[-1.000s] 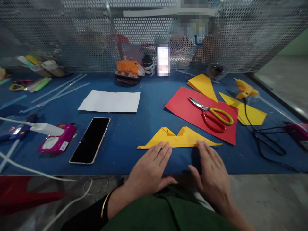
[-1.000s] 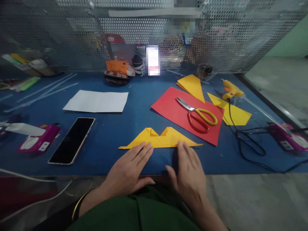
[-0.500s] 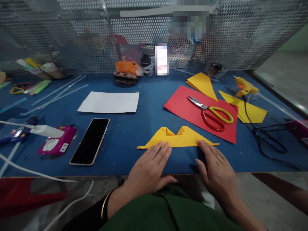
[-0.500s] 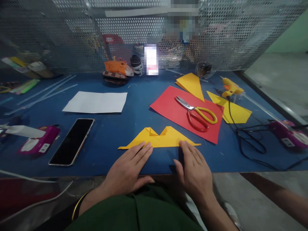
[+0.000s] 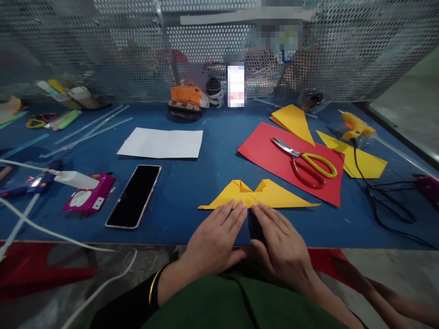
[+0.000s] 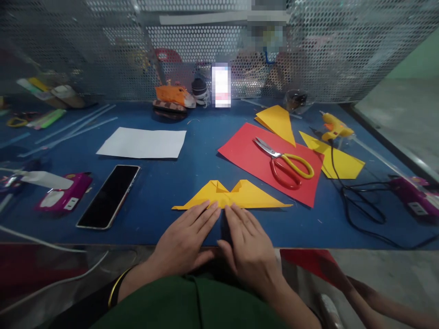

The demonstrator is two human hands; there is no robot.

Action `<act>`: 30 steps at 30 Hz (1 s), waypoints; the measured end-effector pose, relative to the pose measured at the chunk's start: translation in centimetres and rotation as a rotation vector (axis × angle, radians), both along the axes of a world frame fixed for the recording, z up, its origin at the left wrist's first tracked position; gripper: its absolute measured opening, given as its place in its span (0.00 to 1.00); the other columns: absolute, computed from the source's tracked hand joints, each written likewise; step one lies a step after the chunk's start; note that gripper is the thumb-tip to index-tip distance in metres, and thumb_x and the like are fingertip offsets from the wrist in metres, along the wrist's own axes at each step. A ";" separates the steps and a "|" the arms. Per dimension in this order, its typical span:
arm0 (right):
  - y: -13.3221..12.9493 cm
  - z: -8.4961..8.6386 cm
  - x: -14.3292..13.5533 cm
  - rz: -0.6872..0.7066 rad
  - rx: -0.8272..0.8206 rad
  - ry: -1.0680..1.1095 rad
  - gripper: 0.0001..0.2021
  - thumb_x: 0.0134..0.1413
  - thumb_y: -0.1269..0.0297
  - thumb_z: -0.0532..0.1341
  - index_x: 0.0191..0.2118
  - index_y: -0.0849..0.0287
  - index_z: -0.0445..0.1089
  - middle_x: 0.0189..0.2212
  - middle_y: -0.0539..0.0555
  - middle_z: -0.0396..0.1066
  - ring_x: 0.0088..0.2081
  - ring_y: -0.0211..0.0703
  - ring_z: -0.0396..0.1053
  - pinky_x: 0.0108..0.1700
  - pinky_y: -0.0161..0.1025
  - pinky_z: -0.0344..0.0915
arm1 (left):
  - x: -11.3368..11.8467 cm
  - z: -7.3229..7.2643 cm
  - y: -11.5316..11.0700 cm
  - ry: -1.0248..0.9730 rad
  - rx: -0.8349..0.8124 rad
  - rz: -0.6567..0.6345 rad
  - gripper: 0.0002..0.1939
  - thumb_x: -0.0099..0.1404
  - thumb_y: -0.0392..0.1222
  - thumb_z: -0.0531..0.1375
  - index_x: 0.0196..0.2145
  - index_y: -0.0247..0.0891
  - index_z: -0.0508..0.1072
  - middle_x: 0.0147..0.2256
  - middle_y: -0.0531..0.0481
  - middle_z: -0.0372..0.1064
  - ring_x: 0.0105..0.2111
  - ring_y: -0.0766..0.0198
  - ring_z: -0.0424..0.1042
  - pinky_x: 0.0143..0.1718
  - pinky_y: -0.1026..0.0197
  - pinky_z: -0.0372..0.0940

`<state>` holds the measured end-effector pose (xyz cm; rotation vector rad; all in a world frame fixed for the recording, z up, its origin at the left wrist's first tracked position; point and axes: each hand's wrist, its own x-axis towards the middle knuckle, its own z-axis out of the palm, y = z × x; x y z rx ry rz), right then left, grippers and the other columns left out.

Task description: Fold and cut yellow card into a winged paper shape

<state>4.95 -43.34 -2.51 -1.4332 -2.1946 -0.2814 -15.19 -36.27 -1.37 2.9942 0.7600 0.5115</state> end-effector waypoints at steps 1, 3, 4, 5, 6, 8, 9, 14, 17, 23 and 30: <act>0.1 -0.1 -0.4 0.016 -0.006 0.005 0.29 0.66 0.63 0.54 0.67 0.77 0.54 0.56 0.70 0.71 0.61 0.55 0.65 0.60 0.51 0.65 | 0.0 0.0 0.0 -0.003 0.002 -0.001 0.38 0.71 0.61 0.53 0.64 0.25 0.61 0.64 0.40 0.61 0.66 0.50 0.58 0.66 0.52 0.53; 0.2 -0.4 -0.5 -0.005 -0.003 0.020 0.29 0.66 0.64 0.54 0.66 0.77 0.55 0.56 0.70 0.71 0.61 0.54 0.66 0.60 0.51 0.65 | 0.0 0.1 0.1 -0.006 0.005 0.001 0.39 0.71 0.63 0.52 0.64 0.25 0.61 0.64 0.40 0.62 0.66 0.51 0.58 0.66 0.52 0.52; 0.1 -0.5 -0.2 -0.028 0.006 0.025 0.28 0.66 0.65 0.54 0.67 0.76 0.55 0.56 0.70 0.71 0.60 0.54 0.67 0.60 0.51 0.65 | 0.0 0.1 0.1 -0.006 0.005 0.003 0.39 0.71 0.64 0.51 0.64 0.26 0.62 0.64 0.41 0.62 0.65 0.51 0.59 0.66 0.52 0.53; -0.1 -0.6 0.3 -0.056 0.013 0.028 0.28 0.66 0.66 0.54 0.67 0.75 0.55 0.56 0.69 0.71 0.59 0.54 0.67 0.60 0.51 0.65 | 0.0 0.2 0.1 -0.005 0.006 0.007 0.40 0.71 0.65 0.50 0.64 0.26 0.62 0.64 0.41 0.62 0.65 0.51 0.59 0.66 0.52 0.53; -0.2 -0.7 1.0 -0.087 0.023 0.028 0.28 0.66 0.66 0.54 0.67 0.74 0.55 0.56 0.69 0.72 0.59 0.54 0.68 0.59 0.50 0.65 | 0.0 0.2 0.1 -0.003 0.005 0.010 0.40 0.71 0.66 0.50 0.64 0.26 0.62 0.64 0.41 0.63 0.65 0.51 0.60 0.65 0.52 0.54; -0.6 -0.9 2.5 -0.150 0.038 0.015 0.27 0.66 0.66 0.54 0.66 0.73 0.56 0.55 0.69 0.72 0.57 0.54 0.70 0.58 0.50 0.66 | 0.0 0.2 0.2 0.003 0.005 0.008 0.41 0.70 0.67 0.50 0.64 0.26 0.62 0.64 0.41 0.62 0.64 0.50 0.60 0.64 0.52 0.55; -0.8 -1.0 3.3 -0.178 0.037 0.005 0.26 0.67 0.65 0.54 0.66 0.73 0.57 0.55 0.69 0.72 0.57 0.55 0.70 0.58 0.51 0.66 | 0.0 0.2 0.2 0.005 0.006 0.005 0.41 0.70 0.67 0.50 0.64 0.26 0.62 0.64 0.41 0.62 0.65 0.50 0.60 0.64 0.51 0.55; -1.9 -1.8 6.2 -0.327 0.023 -0.041 0.27 0.67 0.61 0.53 0.67 0.71 0.56 0.56 0.70 0.71 0.56 0.59 0.71 0.57 0.54 0.67 | 0.0 0.2 0.1 0.014 0.009 0.005 0.42 0.70 0.68 0.49 0.64 0.27 0.62 0.64 0.40 0.62 0.66 0.49 0.58 0.65 0.51 0.54; -2.2 -1.8 6.2 -0.420 -0.003 -0.042 0.28 0.68 0.59 0.51 0.67 0.71 0.56 0.56 0.71 0.70 0.58 0.62 0.69 0.58 0.57 0.66 | 0.0 0.1 0.0 0.011 0.014 0.007 0.42 0.70 0.68 0.49 0.64 0.26 0.62 0.65 0.40 0.61 0.66 0.49 0.57 0.66 0.51 0.52; -1.2 -0.8 2.6 -0.395 0.019 -0.042 0.34 0.69 0.55 0.49 0.70 0.77 0.48 0.60 0.74 0.65 0.66 0.65 0.57 0.61 0.60 0.60 | 0.1 -0.1 -0.2 0.003 0.022 0.014 0.43 0.69 0.68 0.50 0.64 0.25 0.61 0.64 0.39 0.61 0.65 0.48 0.58 0.65 0.50 0.54; -0.1 -0.7 -0.4 -0.044 -0.001 -0.034 0.32 0.68 0.59 0.53 0.69 0.77 0.49 0.59 0.69 0.69 0.63 0.54 0.64 0.62 0.50 0.61 | 0.0 0.0 -0.2 -0.001 0.011 0.017 0.38 0.71 0.62 0.53 0.64 0.25 0.61 0.64 0.39 0.61 0.66 0.50 0.58 0.66 0.51 0.52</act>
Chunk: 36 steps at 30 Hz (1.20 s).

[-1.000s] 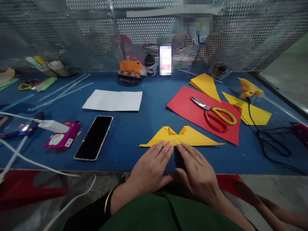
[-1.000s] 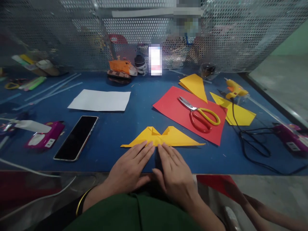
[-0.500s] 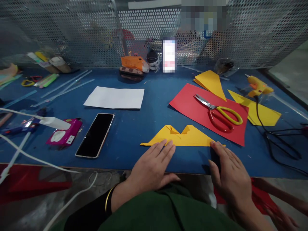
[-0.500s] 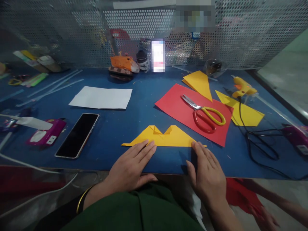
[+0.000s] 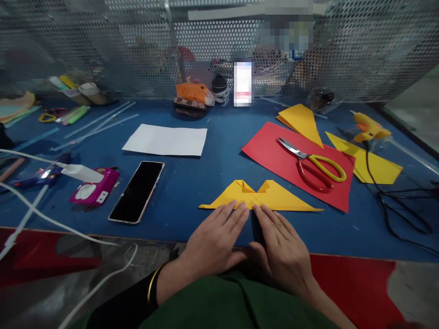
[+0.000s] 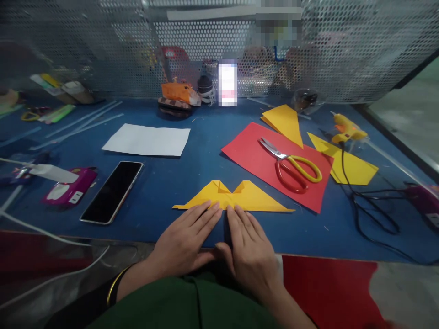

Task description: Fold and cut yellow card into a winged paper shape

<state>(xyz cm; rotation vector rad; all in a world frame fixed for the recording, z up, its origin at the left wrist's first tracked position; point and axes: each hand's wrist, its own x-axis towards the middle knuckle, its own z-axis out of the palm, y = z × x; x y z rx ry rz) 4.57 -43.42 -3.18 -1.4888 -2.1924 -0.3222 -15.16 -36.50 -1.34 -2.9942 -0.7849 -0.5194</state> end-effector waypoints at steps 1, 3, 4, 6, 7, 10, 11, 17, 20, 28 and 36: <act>-0.1 0.0 0.3 -0.021 0.019 0.014 0.31 0.68 0.61 0.53 0.68 0.77 0.51 0.57 0.69 0.70 0.61 0.54 0.66 0.62 0.49 0.61 | 0.0 0.0 0.0 0.000 0.000 0.001 0.38 0.71 0.63 0.53 0.64 0.26 0.61 0.64 0.39 0.62 0.65 0.50 0.59 0.66 0.51 0.53; -0.3 -0.2 1.3 -0.059 0.044 0.028 0.29 0.68 0.63 0.53 0.68 0.78 0.53 0.56 0.70 0.72 0.59 0.54 0.68 0.60 0.49 0.62 | 0.0 0.1 0.1 0.001 -0.003 0.001 0.39 0.71 0.65 0.51 0.64 0.26 0.61 0.64 0.39 0.62 0.64 0.50 0.60 0.65 0.51 0.54; -0.5 -0.4 2.0 -0.081 0.045 0.027 0.29 0.68 0.63 0.53 0.67 0.77 0.53 0.56 0.70 0.72 0.59 0.55 0.68 0.60 0.49 0.63 | 0.0 0.1 0.1 0.004 -0.005 0.001 0.40 0.71 0.65 0.51 0.64 0.26 0.61 0.64 0.38 0.62 0.64 0.50 0.60 0.65 0.51 0.55; -1.0 -0.8 3.5 -0.124 0.027 0.012 0.30 0.67 0.62 0.53 0.68 0.76 0.54 0.57 0.71 0.70 0.59 0.58 0.68 0.59 0.51 0.63 | 0.0 0.1 0.2 0.009 -0.012 0.000 0.40 0.70 0.66 0.50 0.64 0.26 0.61 0.64 0.38 0.61 0.65 0.49 0.60 0.64 0.51 0.56; -1.3 -1.0 4.2 -0.147 0.017 0.003 0.30 0.67 0.61 0.53 0.68 0.76 0.53 0.57 0.71 0.70 0.59 0.59 0.69 0.59 0.53 0.64 | 0.0 0.1 0.2 0.010 -0.015 0.000 0.41 0.70 0.66 0.50 0.64 0.26 0.61 0.64 0.38 0.61 0.65 0.49 0.59 0.64 0.51 0.56; -2.0 -1.3 6.0 -0.240 0.001 -0.018 0.31 0.68 0.58 0.52 0.69 0.72 0.53 0.58 0.71 0.69 0.57 0.62 0.70 0.57 0.56 0.66 | -0.1 0.0 0.1 0.009 -0.025 -0.002 0.42 0.70 0.67 0.50 0.64 0.26 0.61 0.65 0.38 0.61 0.65 0.48 0.58 0.65 0.50 0.55; -2.2 -1.2 6.4 -0.279 -0.003 -0.018 0.30 0.68 0.57 0.51 0.69 0.72 0.53 0.57 0.71 0.70 0.56 0.63 0.70 0.56 0.58 0.66 | -0.1 0.0 0.1 0.009 -0.029 -0.001 0.42 0.70 0.67 0.50 0.64 0.26 0.61 0.65 0.38 0.61 0.66 0.48 0.58 0.65 0.50 0.54; -1.5 0.0 4.4 -0.266 0.001 0.009 0.31 0.68 0.56 0.49 0.69 0.72 0.51 0.57 0.73 0.69 0.59 0.65 0.67 0.55 0.60 0.67 | 0.1 0.1 -0.1 0.003 -0.062 0.001 0.43 0.69 0.67 0.51 0.64 0.25 0.61 0.64 0.36 0.61 0.66 0.47 0.57 0.66 0.49 0.54; -0.4 0.2 1.8 -0.066 -0.009 0.003 0.33 0.68 0.55 0.50 0.70 0.72 0.48 0.57 0.70 0.71 0.59 0.58 0.68 0.57 0.54 0.67 | 0.3 0.2 -0.1 -0.015 -0.048 0.000 0.40 0.70 0.65 0.51 0.63 0.24 0.62 0.64 0.35 0.62 0.65 0.46 0.60 0.65 0.48 0.55; -0.2 -0.3 2.3 -0.091 0.029 0.021 0.30 0.68 0.58 0.53 0.67 0.77 0.54 0.55 0.71 0.72 0.57 0.57 0.70 0.58 0.52 0.65 | 0.1 0.3 0.1 -0.022 -0.056 -0.001 0.40 0.70 0.64 0.52 0.64 0.26 0.61 0.63 0.36 0.63 0.64 0.49 0.61 0.64 0.49 0.58; -2.3 -1.2 7.6 -0.358 -0.029 0.009 0.34 0.68 0.51 0.50 0.69 0.72 0.52 0.58 0.72 0.69 0.58 0.63 0.69 0.59 0.60 0.63 | 0.0 0.0 0.3 -0.014 -0.052 -0.011 0.43 0.69 0.66 0.53 0.67 0.27 0.56 0.64 0.35 0.62 0.66 0.49 0.58 0.64 0.48 0.58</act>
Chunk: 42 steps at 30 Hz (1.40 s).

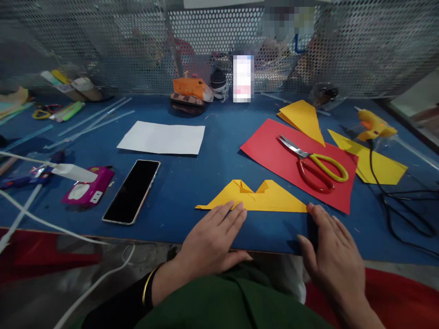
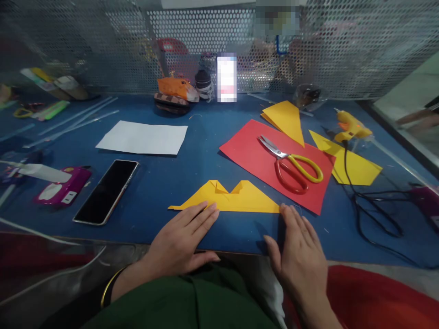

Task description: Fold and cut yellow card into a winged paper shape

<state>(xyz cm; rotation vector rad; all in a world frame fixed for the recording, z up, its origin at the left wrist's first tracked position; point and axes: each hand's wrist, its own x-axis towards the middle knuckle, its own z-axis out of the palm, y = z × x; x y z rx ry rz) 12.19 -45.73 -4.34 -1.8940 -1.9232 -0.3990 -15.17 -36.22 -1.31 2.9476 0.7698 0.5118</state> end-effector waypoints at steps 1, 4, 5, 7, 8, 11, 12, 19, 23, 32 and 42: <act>-0.2 0.1 0.1 -0.038 -0.002 0.011 0.35 0.68 0.49 0.48 0.69 0.73 0.53 0.58 0.74 0.68 0.58 0.65 0.68 0.60 0.61 0.63 | 0.0 0.0 0.0 0.000 -0.002 0.001 0.43 0.69 0.66 0.52 0.67 0.27 0.56 0.64 0.35 0.62 0.66 0.49 0.58 0.65 0.48 0.58; -0.2 0.4 -0.8 -0.114 0.023 0.029 0.38 0.68 0.47 0.46 0.69 0.76 0.50 0.61 0.78 0.63 0.63 0.71 0.61 0.61 0.67 0.59 | 0.0 0.0 -0.2 0.007 -0.012 0.007 0.42 0.69 0.67 0.52 0.65 0.27 0.59 0.64 0.35 0.61 0.66 0.48 0.58 0.65 0.48 0.57; 0.0 0.5 -1.3 -0.094 0.038 0.026 0.38 0.68 0.48 0.47 0.70 0.76 0.49 0.62 0.77 0.62 0.64 0.71 0.59 0.61 0.67 0.58 | 0.0 0.1 -0.2 0.010 -0.014 0.006 0.42 0.69 0.66 0.53 0.65 0.26 0.60 0.64 0.35 0.61 0.66 0.47 0.58 0.65 0.48 0.56; 0.7 0.8 -2.4 0.024 0.052 0.004 0.37 0.68 0.51 0.50 0.71 0.74 0.46 0.62 0.75 0.62 0.65 0.68 0.59 0.62 0.63 0.58 | 0.1 0.1 -0.3 0.022 -0.024 0.007 0.41 0.69 0.65 0.54 0.64 0.26 0.60 0.64 0.35 0.61 0.66 0.47 0.58 0.66 0.48 0.56; 1.1 1.0 -2.9 0.108 0.042 -0.014 0.36 0.68 0.52 0.51 0.72 0.73 0.45 0.62 0.73 0.63 0.65 0.65 0.60 0.62 0.60 0.59 | 0.1 0.2 -0.3 0.027 -0.031 0.009 0.41 0.69 0.64 0.55 0.64 0.25 0.60 0.65 0.35 0.60 0.65 0.47 0.58 0.65 0.48 0.56; 2.5 1.5 -3.9 0.319 -0.006 -0.060 0.36 0.69 0.52 0.50 0.72 0.71 0.42 0.60 0.69 0.68 0.63 0.57 0.64 0.61 0.52 0.62 | 0.1 0.2 -0.3 0.029 -0.049 0.012 0.40 0.68 0.62 0.57 0.64 0.25 0.60 0.65 0.35 0.60 0.65 0.47 0.59 0.65 0.48 0.57; 2.8 1.6 -4.0 0.361 -0.018 -0.068 0.36 0.69 0.52 0.49 0.72 0.70 0.42 0.59 0.68 0.70 0.62 0.55 0.65 0.60 0.50 0.63 | 0.1 0.2 -0.4 0.029 -0.052 0.014 0.40 0.68 0.61 0.57 0.64 0.25 0.60 0.65 0.34 0.60 0.65 0.47 0.59 0.65 0.48 0.57; 3.2 1.7 -4.0 0.411 0.002 -0.045 0.33 0.70 0.55 0.49 0.71 0.73 0.45 0.58 0.67 0.70 0.60 0.53 0.67 0.59 0.49 0.64 | 0.2 0.5 -0.8 0.041 -0.058 0.052 0.38 0.70 0.60 0.56 0.64 0.26 0.60 0.64 0.37 0.61 0.65 0.48 0.60 0.65 0.48 0.57; 3.1 1.4 -4.1 0.414 0.020 -0.024 0.32 0.70 0.57 0.50 0.70 0.75 0.47 0.58 0.67 0.71 0.59 0.54 0.68 0.58 0.49 0.65 | 0.3 0.7 -0.9 0.041 -0.055 0.074 0.37 0.70 0.60 0.55 0.65 0.27 0.60 0.64 0.38 0.62 0.64 0.48 0.61 0.64 0.48 0.59; 3.5 1.1 -4.4 0.346 0.049 -0.082 0.29 0.71 0.53 0.48 0.63 0.75 0.60 0.55 0.65 0.74 0.57 0.52 0.71 0.56 0.47 0.67 | 0.2 0.4 -0.6 0.015 0.038 0.047 0.36 0.69 0.59 0.56 0.64 0.26 0.62 0.63 0.38 0.63 0.63 0.48 0.63 0.63 0.49 0.60; 3.1 0.5 -4.0 0.262 0.067 -0.065 0.30 0.70 0.52 0.49 0.65 0.74 0.56 0.55 0.67 0.73 0.57 0.54 0.70 0.55 0.49 0.68 | 0.2 0.1 -0.2 -0.003 0.056 0.028 0.37 0.69 0.61 0.57 0.62 0.26 0.63 0.62 0.39 0.65 0.62 0.48 0.64 0.62 0.50 0.61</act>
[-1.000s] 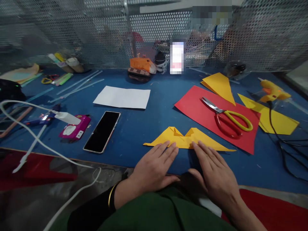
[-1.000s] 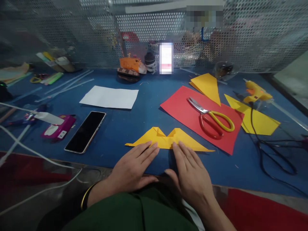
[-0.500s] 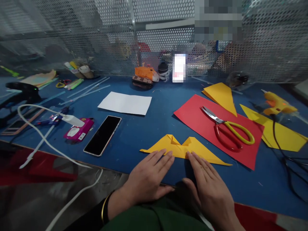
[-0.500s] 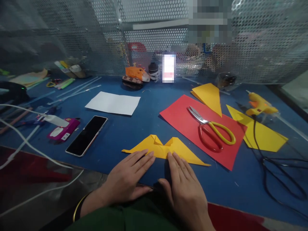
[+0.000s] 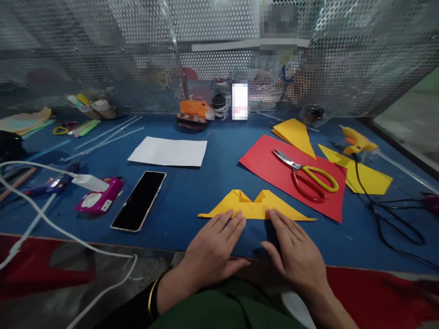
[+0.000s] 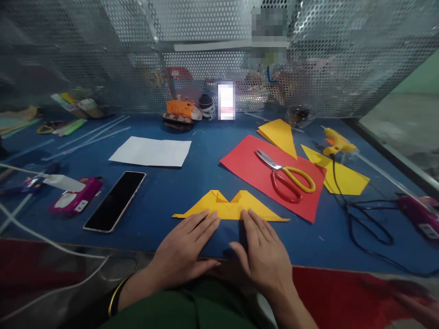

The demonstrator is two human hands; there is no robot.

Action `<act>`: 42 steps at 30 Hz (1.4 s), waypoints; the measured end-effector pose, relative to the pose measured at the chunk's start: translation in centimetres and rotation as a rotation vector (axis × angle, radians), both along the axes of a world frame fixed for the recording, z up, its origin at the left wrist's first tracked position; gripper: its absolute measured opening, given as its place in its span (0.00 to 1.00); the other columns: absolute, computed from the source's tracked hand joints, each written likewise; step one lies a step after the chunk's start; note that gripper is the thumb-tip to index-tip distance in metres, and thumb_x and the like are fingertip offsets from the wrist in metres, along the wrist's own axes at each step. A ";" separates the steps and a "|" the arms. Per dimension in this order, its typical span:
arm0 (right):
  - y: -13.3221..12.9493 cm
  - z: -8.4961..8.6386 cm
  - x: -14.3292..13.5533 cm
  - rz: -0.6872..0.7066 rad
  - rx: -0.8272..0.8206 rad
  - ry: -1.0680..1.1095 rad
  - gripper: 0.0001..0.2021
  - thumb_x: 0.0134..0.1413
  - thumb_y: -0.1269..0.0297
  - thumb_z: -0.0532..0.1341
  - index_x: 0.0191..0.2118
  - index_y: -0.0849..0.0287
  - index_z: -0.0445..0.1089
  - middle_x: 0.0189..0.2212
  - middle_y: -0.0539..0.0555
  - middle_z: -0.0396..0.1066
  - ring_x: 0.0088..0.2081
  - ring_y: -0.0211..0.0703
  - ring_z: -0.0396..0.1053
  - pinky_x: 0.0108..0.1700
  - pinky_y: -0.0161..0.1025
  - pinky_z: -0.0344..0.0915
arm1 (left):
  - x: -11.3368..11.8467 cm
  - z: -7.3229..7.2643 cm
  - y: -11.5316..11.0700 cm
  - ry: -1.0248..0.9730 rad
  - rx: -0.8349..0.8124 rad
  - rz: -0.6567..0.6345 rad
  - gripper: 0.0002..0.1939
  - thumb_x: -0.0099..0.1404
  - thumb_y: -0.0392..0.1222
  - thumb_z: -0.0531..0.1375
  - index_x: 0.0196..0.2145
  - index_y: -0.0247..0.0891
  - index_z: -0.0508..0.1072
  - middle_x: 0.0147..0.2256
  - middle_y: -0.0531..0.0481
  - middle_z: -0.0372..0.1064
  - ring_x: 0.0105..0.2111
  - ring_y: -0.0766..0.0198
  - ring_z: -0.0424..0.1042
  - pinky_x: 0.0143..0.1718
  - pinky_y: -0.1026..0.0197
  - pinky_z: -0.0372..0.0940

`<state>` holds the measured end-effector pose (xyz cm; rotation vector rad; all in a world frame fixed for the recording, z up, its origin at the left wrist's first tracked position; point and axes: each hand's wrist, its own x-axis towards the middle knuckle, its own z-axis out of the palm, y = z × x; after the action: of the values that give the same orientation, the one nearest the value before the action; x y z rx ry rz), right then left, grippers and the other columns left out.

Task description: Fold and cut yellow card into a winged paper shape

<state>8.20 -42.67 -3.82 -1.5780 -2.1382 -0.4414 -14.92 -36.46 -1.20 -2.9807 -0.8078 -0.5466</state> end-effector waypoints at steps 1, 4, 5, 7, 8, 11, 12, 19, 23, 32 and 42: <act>-0.2 0.0 0.2 -0.042 0.007 0.008 0.31 0.70 0.52 0.49 0.66 0.74 0.56 0.55 0.68 0.73 0.57 0.55 0.71 0.54 0.50 0.68 | 0.0 0.0 0.0 0.000 -0.005 0.002 0.38 0.69 0.61 0.57 0.63 0.26 0.63 0.62 0.39 0.65 0.62 0.48 0.64 0.62 0.49 0.61; -0.9 0.3 0.7 -0.130 0.007 0.022 0.33 0.69 0.49 0.48 0.66 0.76 0.56 0.55 0.71 0.72 0.57 0.59 0.70 0.52 0.52 0.69 | 0.0 0.0 -0.1 -0.002 -0.019 0.008 0.37 0.68 0.60 0.58 0.63 0.26 0.63 0.63 0.39 0.64 0.63 0.48 0.63 0.62 0.49 0.61; -1.0 0.5 0.6 -0.118 -0.001 0.023 0.34 0.69 0.49 0.48 0.66 0.76 0.55 0.55 0.71 0.71 0.58 0.60 0.69 0.53 0.52 0.69 | 0.0 0.0 -0.1 -0.004 -0.022 0.009 0.37 0.68 0.60 0.58 0.63 0.26 0.63 0.63 0.39 0.64 0.63 0.48 0.63 0.62 0.49 0.60; -1.0 0.9 0.1 -0.025 -0.017 0.021 0.34 0.69 0.50 0.48 0.68 0.75 0.52 0.56 0.69 0.71 0.59 0.58 0.68 0.54 0.51 0.69 | 0.1 0.0 -0.1 -0.012 -0.021 0.011 0.37 0.68 0.59 0.58 0.62 0.26 0.63 0.63 0.38 0.64 0.63 0.48 0.63 0.63 0.49 0.60; -0.8 1.1 -0.3 0.042 -0.023 0.018 0.34 0.69 0.50 0.48 0.69 0.74 0.50 0.56 0.68 0.72 0.59 0.56 0.68 0.54 0.50 0.68 | 0.1 -0.1 -0.2 -0.018 -0.017 0.011 0.36 0.69 0.58 0.58 0.62 0.25 0.63 0.63 0.38 0.64 0.63 0.48 0.63 0.63 0.49 0.59; -0.2 1.3 -1.6 0.193 -0.028 0.014 0.34 0.70 0.52 0.48 0.70 0.73 0.47 0.54 0.65 0.74 0.58 0.52 0.69 0.55 0.47 0.68 | 0.1 -0.2 -0.2 -0.036 -0.010 0.007 0.35 0.69 0.56 0.58 0.63 0.25 0.63 0.63 0.39 0.64 0.63 0.49 0.62 0.64 0.50 0.58; 0.0 1.3 -1.9 0.204 -0.024 0.019 0.33 0.70 0.52 0.48 0.70 0.74 0.48 0.54 0.65 0.75 0.57 0.52 0.70 0.56 0.47 0.68 | 0.1 -0.3 -0.2 -0.037 -0.013 0.011 0.35 0.69 0.56 0.58 0.63 0.25 0.63 0.63 0.39 0.64 0.63 0.49 0.62 0.64 0.50 0.58; -0.7 0.2 -0.6 0.045 0.039 0.071 0.24 0.69 0.59 0.53 0.61 0.74 0.63 0.51 0.67 0.76 0.53 0.53 0.73 0.55 0.47 0.67 | 0.0 -0.2 -0.4 -0.005 -0.058 0.021 0.38 0.68 0.60 0.57 0.63 0.26 0.62 0.64 0.39 0.62 0.64 0.48 0.61 0.64 0.49 0.57; -1.5 -0.1 0.9 -0.096 0.068 0.063 0.23 0.69 0.58 0.53 0.59 0.74 0.65 0.49 0.69 0.76 0.50 0.55 0.75 0.53 0.50 0.68 | 0.0 0.0 -0.3 -0.010 -0.058 0.022 0.38 0.69 0.61 0.57 0.63 0.27 0.62 0.64 0.39 0.62 0.64 0.48 0.60 0.65 0.49 0.57; 0.2 1.0 -2.5 0.085 0.050 0.006 0.25 0.71 0.54 0.47 0.58 0.72 0.65 0.48 0.64 0.78 0.51 0.50 0.75 0.53 0.45 0.69 | 0.1 -0.4 -0.2 -0.028 -0.056 0.009 0.36 0.67 0.56 0.60 0.63 0.27 0.62 0.63 0.38 0.63 0.64 0.48 0.61 0.64 0.49 0.58; 0.2 0.5 -2.3 0.055 0.050 0.075 0.22 0.70 0.57 0.51 0.57 0.71 0.65 0.49 0.64 0.77 0.51 0.50 0.75 0.55 0.45 0.68 | -0.1 -0.4 -0.1 -0.018 -0.061 0.004 0.37 0.68 0.58 0.59 0.64 0.27 0.61 0.64 0.38 0.62 0.64 0.49 0.60 0.64 0.49 0.57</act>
<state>5.95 -42.49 -3.37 -1.4811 -2.0925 -0.4081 -14.98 -36.60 -1.56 -3.0327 -0.8470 -0.5596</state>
